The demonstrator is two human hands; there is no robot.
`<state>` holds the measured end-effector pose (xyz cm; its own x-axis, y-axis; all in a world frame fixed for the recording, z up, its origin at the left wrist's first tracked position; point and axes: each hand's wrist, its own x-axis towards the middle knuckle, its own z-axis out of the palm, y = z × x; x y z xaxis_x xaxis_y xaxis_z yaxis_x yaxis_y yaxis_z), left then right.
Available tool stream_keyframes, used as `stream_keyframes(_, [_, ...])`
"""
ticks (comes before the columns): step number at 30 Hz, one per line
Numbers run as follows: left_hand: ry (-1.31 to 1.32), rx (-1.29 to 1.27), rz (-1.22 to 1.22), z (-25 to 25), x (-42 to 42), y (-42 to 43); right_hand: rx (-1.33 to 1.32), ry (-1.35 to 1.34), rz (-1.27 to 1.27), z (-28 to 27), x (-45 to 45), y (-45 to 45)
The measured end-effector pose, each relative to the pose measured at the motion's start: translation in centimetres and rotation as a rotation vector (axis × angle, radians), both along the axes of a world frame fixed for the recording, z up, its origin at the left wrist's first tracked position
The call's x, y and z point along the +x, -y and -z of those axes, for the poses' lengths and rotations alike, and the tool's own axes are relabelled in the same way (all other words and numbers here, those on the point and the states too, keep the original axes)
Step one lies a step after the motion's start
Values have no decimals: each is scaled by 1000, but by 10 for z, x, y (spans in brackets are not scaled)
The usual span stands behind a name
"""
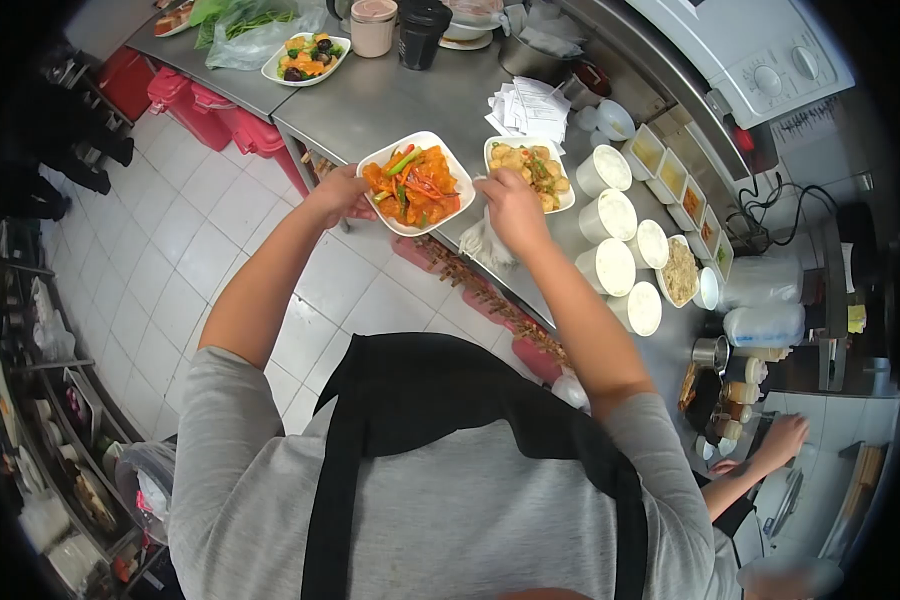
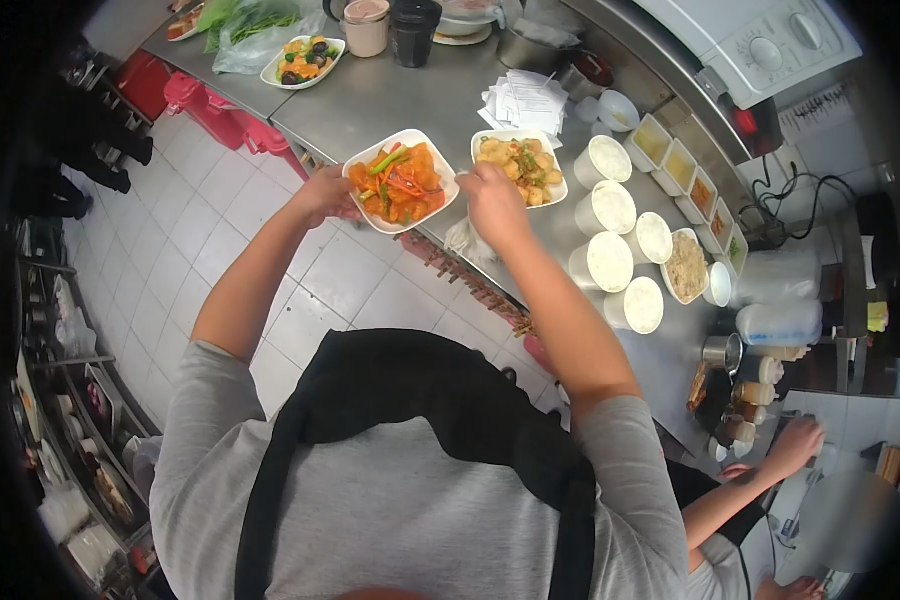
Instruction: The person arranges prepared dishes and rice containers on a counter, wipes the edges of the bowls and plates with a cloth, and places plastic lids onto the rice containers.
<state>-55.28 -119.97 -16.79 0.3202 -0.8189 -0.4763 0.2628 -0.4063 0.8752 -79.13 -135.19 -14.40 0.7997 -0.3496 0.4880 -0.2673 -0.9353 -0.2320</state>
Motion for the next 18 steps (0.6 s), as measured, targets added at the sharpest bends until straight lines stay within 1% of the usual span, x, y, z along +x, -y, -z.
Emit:
stream_keyframes(3, [66, 29, 8, 3, 1, 0, -58, -113, -78, 2, 22, 11])
stream_keyframes(6, [28, 28, -32, 6, 0, 1, -33, -289, -87, -2, 23, 8])
stream_keyframes(9, [-3, 4, -37, 9, 0, 2, 258, -405, -29, -11, 11, 3])
stream_keyframes(12, [33, 10, -58, 11, -1, 0, 656, -231, -63, -18, -28, -6])
stream_keyframes(14, [5, 10, -79, 8, 0, -2, 470, 36, 103, 1, -56, -16])
stream_keyframes(17, [-54, -25, -102, 3, -8, -10, -37, -13, 325, 30, -85, -55])
stream_keyframes(18, [-78, -40, -104, 2, -11, -12, 18, 5, 315, 40, -89, -55])
